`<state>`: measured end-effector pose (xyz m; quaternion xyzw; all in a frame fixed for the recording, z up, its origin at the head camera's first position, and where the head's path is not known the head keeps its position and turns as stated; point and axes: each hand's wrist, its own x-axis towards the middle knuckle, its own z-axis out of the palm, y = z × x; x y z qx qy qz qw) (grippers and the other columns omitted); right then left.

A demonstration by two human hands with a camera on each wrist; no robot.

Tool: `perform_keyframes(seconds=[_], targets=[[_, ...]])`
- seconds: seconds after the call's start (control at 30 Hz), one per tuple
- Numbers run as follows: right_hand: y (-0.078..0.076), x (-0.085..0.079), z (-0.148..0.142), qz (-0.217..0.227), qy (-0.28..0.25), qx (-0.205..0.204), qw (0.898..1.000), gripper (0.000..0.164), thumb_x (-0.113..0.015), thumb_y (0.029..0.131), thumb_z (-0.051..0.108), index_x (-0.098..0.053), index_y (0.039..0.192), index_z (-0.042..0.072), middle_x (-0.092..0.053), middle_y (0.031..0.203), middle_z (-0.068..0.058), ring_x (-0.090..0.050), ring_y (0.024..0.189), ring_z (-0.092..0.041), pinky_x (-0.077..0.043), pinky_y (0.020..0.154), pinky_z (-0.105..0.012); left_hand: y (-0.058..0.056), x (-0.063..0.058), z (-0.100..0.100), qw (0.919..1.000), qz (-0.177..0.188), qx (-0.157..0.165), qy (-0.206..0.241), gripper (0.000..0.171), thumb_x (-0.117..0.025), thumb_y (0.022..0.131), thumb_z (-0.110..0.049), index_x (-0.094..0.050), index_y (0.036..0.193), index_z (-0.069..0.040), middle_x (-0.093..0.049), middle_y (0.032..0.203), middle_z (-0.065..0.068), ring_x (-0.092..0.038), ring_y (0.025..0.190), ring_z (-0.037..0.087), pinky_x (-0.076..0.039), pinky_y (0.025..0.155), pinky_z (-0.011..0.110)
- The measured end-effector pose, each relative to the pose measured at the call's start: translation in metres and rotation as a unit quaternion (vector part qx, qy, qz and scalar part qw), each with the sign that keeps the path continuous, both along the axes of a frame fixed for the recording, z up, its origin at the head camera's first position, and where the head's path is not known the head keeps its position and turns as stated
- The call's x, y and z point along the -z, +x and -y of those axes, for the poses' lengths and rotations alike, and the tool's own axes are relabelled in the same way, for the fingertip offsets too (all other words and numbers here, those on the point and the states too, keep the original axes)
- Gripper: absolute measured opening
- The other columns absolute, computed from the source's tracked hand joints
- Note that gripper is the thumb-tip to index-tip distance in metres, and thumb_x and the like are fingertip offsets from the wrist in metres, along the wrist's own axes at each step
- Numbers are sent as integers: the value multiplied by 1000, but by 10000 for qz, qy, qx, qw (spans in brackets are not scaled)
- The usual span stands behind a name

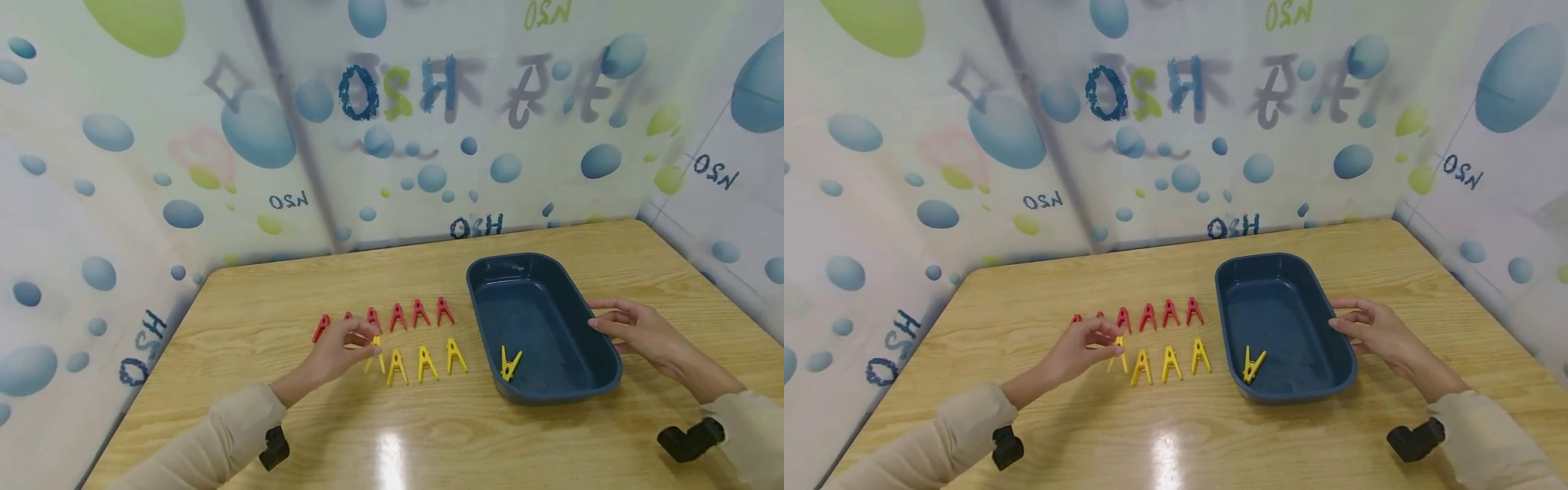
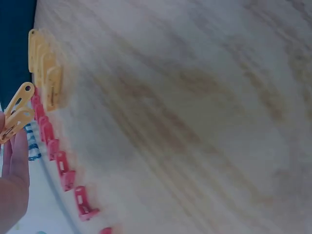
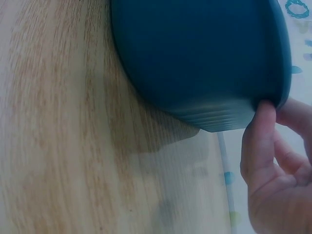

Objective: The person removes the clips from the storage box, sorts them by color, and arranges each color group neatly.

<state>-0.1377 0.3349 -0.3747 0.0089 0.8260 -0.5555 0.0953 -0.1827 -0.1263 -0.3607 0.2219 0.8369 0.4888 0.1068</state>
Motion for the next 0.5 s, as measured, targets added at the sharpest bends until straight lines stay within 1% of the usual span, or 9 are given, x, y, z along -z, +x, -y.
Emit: perform_keyframes(seconds=[0.13, 0.27, 0.37, 0.5], targets=[[0, 0, 0, 17, -23, 1, 10000, 35, -56, 88, 26, -45, 120, 15, -56, 94, -1, -57, 82, -8, -49, 65, -32, 0, 13, 5, 9994, 27, -331, -65, 20, -67, 79, -9, -60, 94, 1, -58, 94, 10, -58, 85, 24, -49, 72, 29], [0, 0, 0, 17, 2, 8, 10000, 40, -56, 88, 26, -43, 122, 10, -56, 95, -1, -57, 81, -8, -49, 65, -32, -3, 26, 10, 9988, -5, -450, -197, 18, -68, 78, -9, -61, 92, 1, -59, 89, 7, -58, 83, 22, -48, 73, 29], [0, -1, 0, 16, 21, 8, 10000, 43, -56, 88, 26, -42, 124, 7, -56, 95, -1, -57, 81, -7, -49, 65, -32, -3, 30, 12, 9987, 35, -439, -244, 19, -66, 78, -7, -60, 94, 2, -59, 90, 7, -58, 85, 22, -48, 74, 30], [0, -1, 0, 10, -4, 5, 10000, 38, -56, 88, 26, -44, 121, 12, -57, 94, 1, -56, 81, -7, -49, 65, -32, -3, 32, 13, 9981, 45, -492, -368, 19, -66, 79, -7, -60, 96, 1, -59, 89, 5, -57, 84, 20, -48, 75, 31]])
